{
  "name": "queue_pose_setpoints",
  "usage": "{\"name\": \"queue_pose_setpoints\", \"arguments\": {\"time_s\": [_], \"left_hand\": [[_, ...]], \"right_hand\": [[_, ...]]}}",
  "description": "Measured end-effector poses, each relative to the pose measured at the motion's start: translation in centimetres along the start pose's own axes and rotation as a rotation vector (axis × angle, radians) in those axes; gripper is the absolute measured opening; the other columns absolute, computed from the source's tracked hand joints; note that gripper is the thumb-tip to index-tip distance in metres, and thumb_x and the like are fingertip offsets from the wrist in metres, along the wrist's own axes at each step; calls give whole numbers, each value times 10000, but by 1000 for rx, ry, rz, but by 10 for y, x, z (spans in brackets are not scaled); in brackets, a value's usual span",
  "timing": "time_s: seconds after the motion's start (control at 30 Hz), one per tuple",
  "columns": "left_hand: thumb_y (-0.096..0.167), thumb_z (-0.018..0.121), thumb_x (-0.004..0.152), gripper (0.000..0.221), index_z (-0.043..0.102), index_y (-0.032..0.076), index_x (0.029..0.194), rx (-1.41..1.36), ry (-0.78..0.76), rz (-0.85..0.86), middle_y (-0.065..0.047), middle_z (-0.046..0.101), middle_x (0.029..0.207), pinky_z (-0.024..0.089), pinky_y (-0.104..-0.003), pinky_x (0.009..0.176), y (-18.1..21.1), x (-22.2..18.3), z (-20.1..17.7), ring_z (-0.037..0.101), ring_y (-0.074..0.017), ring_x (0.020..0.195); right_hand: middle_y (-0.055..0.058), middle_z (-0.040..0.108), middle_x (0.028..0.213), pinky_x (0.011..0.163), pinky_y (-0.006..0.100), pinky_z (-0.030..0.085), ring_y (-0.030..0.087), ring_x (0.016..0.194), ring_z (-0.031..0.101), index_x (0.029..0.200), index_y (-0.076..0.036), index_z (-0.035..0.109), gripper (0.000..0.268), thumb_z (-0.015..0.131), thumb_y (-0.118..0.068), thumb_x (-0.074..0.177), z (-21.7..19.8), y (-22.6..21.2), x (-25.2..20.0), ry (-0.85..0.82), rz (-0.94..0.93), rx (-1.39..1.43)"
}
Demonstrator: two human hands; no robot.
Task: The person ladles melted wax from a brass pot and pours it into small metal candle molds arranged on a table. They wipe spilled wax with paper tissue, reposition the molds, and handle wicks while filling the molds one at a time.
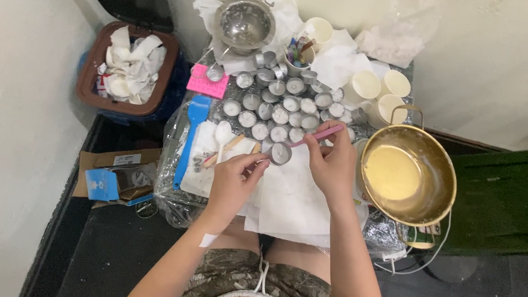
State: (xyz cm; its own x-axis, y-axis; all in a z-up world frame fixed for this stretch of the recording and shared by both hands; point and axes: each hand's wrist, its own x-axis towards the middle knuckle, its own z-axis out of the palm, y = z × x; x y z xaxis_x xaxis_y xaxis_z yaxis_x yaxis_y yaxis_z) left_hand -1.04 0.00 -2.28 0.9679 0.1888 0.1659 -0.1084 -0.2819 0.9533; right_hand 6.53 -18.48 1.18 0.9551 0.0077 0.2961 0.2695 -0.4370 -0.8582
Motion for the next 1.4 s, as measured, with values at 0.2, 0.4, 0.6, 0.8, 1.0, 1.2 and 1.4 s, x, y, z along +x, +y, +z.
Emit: {"name": "queue_pose_setpoints", "arguments": {"time_s": [0.2, 0.4, 0.6, 0.8, 1.0, 1.2, 1.4], "left_hand": [[113, 729, 915, 188, 781, 38, 1079, -114, -23, -39, -75, 781, 890, 563, -237, 611, -6, 0, 14, 736, -90, 714], [119, 676, 977, 196, 756, 11, 1120, -371, -121, -172, -52, 787, 923, 579, -235, 679, -29, -2, 25, 737, -91, 761], [137, 626, 994, 246, 765, 82, 1190, -180, -115, -138, -21, 797, 951, 522, -226, 608, -6, -6, -5, 647, -75, 714], [141, 745, 893, 185, 824, 97, 1054, 116, 23, -19, -38, 797, 882, 487, -258, 537, -3, -14, -46, 662, -95, 685], [290, 787, 865, 163, 842, 144, 912, 558, 214, -50, -56, 766, 841, 501, -334, 601, -18, -19, -89, 704, -195, 720], [242, 736, 881, 253, 787, 137, 1104, 764, 267, 117, -45, 749, 1048, 453, -439, 822, -67, -29, -97, 666, -283, 947], [259, 728, 908, 251, 760, 164, 1138, 720, 275, 66, -14, 725, 1101, 427, -422, 882, -69, -35, -102, 658, -254, 1033]], "right_hand": [[78, 691, 965, 512, 216, 448, 32, 620, 603, 1135, -17, 534, 295, 752, -48, 938, -15, 12, -6, 12, 64, 61], [79, 666, 968, 508, 209, 442, 31, 644, 603, 1146, -16, 530, 307, 750, -34, 933, -28, 7, -9, 65, 84, 85], [93, 680, 950, 517, 207, 476, 39, 661, 613, 1137, -12, 537, 276, 740, -21, 949, -38, 3, -18, 88, 18, 23], [101, 705, 974, 499, 238, 484, 90, 594, 662, 1117, -14, 546, 272, 742, -53, 932, -31, -2, -24, 106, 32, -22], [103, 706, 970, 552, 271, 559, 159, 707, 735, 1076, -21, 545, 246, 749, -59, 944, 3, 28, 4, 107, -96, -59], [93, 704, 923, 605, 311, 576, 197, 768, 760, 1064, -16, 538, 256, 749, -40, 921, 65, 27, 57, 120, -146, -28], [137, 700, 905, 641, 421, 527, 343, 773, 715, 1088, -40, 544, 280, 754, -76, 906, 123, 23, 100, 104, -266, -95]]}}
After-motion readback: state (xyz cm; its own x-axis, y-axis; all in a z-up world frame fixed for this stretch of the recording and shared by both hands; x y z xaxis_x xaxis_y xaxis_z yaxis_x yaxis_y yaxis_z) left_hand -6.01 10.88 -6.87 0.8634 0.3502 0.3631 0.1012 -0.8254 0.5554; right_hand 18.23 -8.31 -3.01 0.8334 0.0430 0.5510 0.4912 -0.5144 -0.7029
